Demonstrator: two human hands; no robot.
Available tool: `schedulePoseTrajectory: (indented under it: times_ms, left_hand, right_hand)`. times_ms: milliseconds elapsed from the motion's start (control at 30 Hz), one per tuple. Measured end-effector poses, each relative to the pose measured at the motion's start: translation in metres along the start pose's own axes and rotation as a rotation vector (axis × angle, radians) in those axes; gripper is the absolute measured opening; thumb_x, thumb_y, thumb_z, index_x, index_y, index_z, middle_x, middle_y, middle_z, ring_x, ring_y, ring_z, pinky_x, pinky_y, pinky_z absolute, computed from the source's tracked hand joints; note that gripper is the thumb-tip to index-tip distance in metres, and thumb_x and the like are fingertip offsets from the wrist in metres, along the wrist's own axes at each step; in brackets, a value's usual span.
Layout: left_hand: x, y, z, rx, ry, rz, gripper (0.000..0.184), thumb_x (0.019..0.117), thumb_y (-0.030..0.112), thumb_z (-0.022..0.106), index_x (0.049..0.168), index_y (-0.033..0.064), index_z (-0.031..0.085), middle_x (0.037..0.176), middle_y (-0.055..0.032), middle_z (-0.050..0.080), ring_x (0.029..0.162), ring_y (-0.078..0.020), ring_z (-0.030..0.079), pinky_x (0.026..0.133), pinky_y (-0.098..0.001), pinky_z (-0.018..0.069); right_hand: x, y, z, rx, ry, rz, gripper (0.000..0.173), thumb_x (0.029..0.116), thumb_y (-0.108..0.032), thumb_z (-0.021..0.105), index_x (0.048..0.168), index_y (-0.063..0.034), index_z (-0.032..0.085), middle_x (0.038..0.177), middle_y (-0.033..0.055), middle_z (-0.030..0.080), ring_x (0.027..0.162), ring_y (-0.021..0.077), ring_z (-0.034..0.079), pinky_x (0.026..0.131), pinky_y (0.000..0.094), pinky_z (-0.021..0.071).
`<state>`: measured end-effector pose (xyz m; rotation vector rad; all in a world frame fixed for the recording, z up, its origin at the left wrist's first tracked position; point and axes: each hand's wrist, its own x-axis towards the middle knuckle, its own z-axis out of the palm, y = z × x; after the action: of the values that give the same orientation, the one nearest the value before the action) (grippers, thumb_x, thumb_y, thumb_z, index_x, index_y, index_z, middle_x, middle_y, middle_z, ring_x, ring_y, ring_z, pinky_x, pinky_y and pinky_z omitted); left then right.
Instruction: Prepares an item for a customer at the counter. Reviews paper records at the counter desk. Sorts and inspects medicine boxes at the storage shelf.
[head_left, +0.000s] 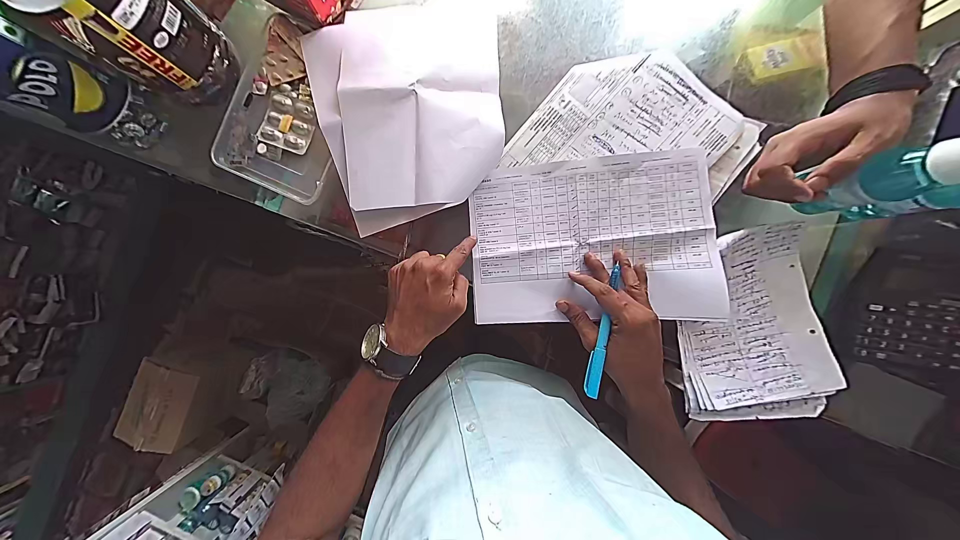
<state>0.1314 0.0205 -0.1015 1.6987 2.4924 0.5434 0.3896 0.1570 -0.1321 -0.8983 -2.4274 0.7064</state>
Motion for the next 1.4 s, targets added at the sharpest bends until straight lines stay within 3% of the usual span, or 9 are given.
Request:
schedulePoseTrajectory:
  times_ms: [767, 933, 1200, 1400]
  left_hand:
    - [-0.022, 0.003, 0.007, -0.034, 0.053, 0.029, 0.046, 0.0913, 0.018, 0.048, 0.129, 0.0204, 0.073, 0.052, -0.0011, 0.052, 0.049, -0.0199, 0.051, 0.049, -0.0367, 0.0387]
    - [-0.016, 0.011, 0.009, -0.010, 0.051, 0.054, 0.050, 0.0902, 0.019, 0.048, 0.135, 0.0209, 0.069, 0.051, -0.0003, 0.048, 0.048, -0.0196, 0.048, 0.049, -0.0363, 0.0363]
    - [-0.010, 0.014, 0.009, 0.041, 0.024, 0.027, 0.048, 0.0897, 0.020, 0.047, 0.129, 0.0212, 0.073, 0.054, -0.0031, 0.056, 0.050, -0.0224, 0.055, 0.050, -0.0388, 0.0425]
    - [-0.010, 0.016, 0.008, 0.064, -0.003, 0.010, 0.049, 0.0896, 0.021, 0.047, 0.132, 0.0212, 0.072, 0.056, -0.0040, 0.058, 0.052, -0.0238, 0.057, 0.051, -0.0399, 0.0438]
  right_hand:
    - [-0.001, 0.001, 0.000, 0.016, 0.004, 0.001, 0.041, 0.0963, -0.043, 0.069, 0.127, -0.0151, 0.074, 0.146, 0.0088, 0.061, 0.149, 0.0374, 0.038, 0.125, 0.0585, 0.0207]
    - [0.000, 0.000, 0.000, 0.008, 0.007, 0.001, 0.041, 0.0964, -0.044, 0.069, 0.126, -0.0162, 0.074, 0.144, 0.0088, 0.062, 0.148, 0.0379, 0.040, 0.125, 0.0585, 0.0221]
    - [0.002, -0.002, -0.001, 0.008, 0.010, 0.006, 0.042, 0.0973, -0.046, 0.066, 0.126, -0.0168, 0.074, 0.142, 0.0088, 0.064, 0.145, 0.0399, 0.043, 0.124, 0.0595, 0.0220]
    - [0.002, -0.002, -0.001, 0.014, 0.017, -0.002, 0.042, 0.0976, -0.046, 0.066, 0.126, -0.0168, 0.074, 0.143, 0.0081, 0.063, 0.145, 0.0388, 0.043, 0.124, 0.0596, 0.0219]
